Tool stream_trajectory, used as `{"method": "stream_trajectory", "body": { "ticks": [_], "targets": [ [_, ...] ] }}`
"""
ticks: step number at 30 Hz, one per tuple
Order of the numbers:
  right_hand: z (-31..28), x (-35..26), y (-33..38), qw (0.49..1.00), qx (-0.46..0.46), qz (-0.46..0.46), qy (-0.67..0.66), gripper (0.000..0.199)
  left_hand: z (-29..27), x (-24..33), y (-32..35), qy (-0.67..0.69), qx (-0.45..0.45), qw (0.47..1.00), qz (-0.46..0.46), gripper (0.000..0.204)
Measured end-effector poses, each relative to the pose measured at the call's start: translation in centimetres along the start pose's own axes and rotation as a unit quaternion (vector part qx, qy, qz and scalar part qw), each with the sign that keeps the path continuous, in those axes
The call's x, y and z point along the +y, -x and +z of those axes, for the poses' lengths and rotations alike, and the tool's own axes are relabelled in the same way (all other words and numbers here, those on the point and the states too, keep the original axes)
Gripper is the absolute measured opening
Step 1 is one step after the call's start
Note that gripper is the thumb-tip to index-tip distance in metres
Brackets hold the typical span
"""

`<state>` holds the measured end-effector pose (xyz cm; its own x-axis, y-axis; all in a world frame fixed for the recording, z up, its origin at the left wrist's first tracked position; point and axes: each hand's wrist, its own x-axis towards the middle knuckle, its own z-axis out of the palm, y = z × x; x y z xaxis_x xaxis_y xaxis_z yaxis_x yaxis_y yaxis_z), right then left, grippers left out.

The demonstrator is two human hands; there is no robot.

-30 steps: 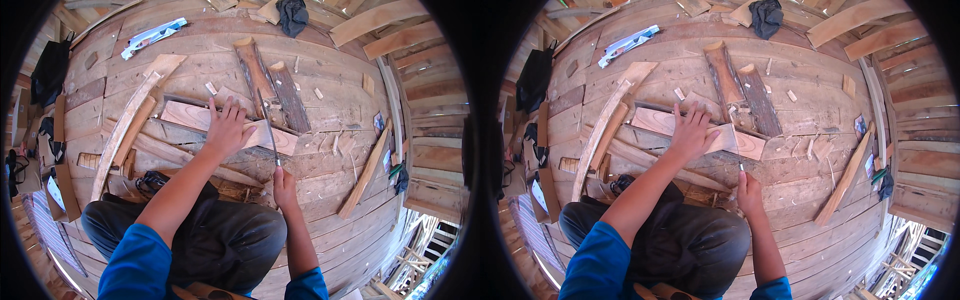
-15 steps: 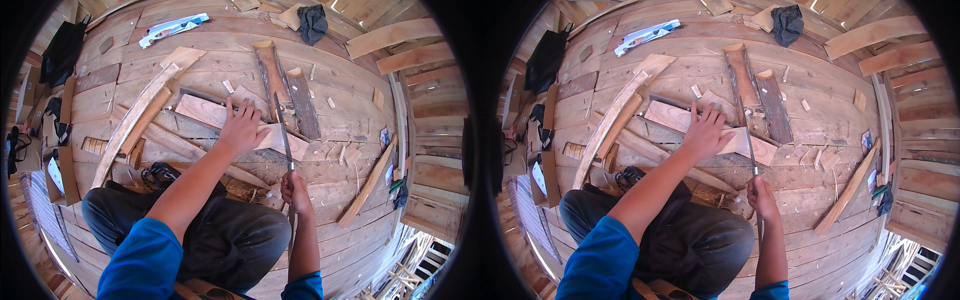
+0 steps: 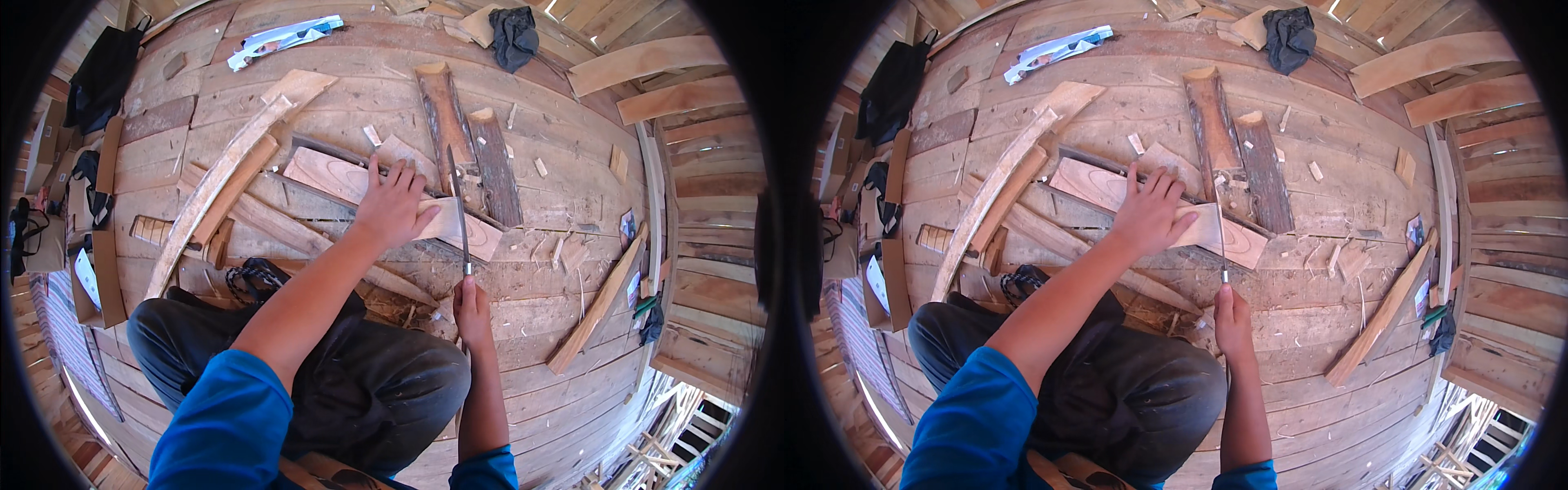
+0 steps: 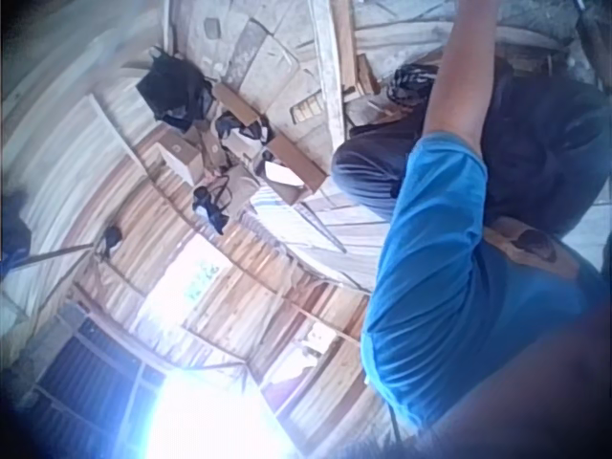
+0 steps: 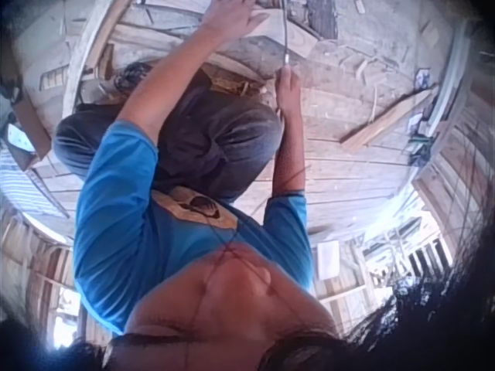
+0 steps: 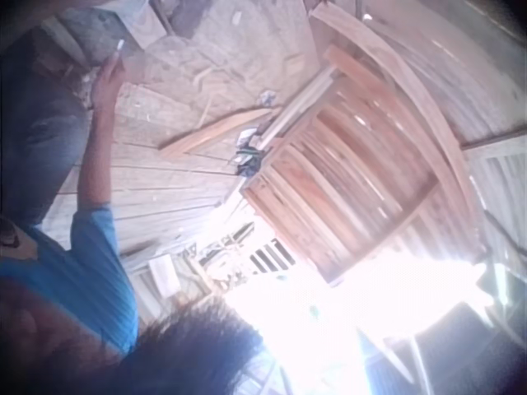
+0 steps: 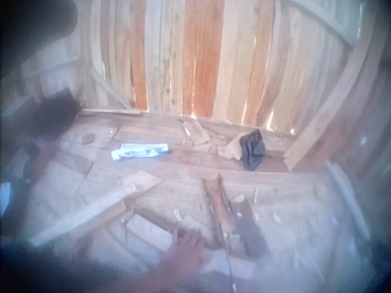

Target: The person shapes a piece of wood using a large blade, shaving off layers and sawing into the edges.

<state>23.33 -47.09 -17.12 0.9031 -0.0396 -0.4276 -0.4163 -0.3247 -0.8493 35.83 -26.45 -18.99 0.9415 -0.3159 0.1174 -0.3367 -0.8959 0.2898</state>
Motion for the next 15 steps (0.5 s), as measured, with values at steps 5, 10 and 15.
{"method": "stream_trajectory", "body": {
  "ticks": [5, 10, 15],
  "targets": [
    [-1.1, -1.2, -0.6, 0.999, -0.026, 0.022, 0.003, 0.051, 0.3, -0.2, 0.0, -0.006, 0.004, 1.000, -0.003, 0.056],
    [-1.1, -0.3, -0.2, 1.000, -0.018, 0.021, 0.011, 0.050, 0.0, -0.2, 0.2, 0.006, 0.003, 1.000, -0.002, 0.055],
    [-0.7, 0.3, 0.1, 1.000, -0.018, 0.012, -0.018, 0.048, 0.0, -0.2, 0.4, 0.001, 0.014, 0.999, 0.029, 0.071]
  ]
}}
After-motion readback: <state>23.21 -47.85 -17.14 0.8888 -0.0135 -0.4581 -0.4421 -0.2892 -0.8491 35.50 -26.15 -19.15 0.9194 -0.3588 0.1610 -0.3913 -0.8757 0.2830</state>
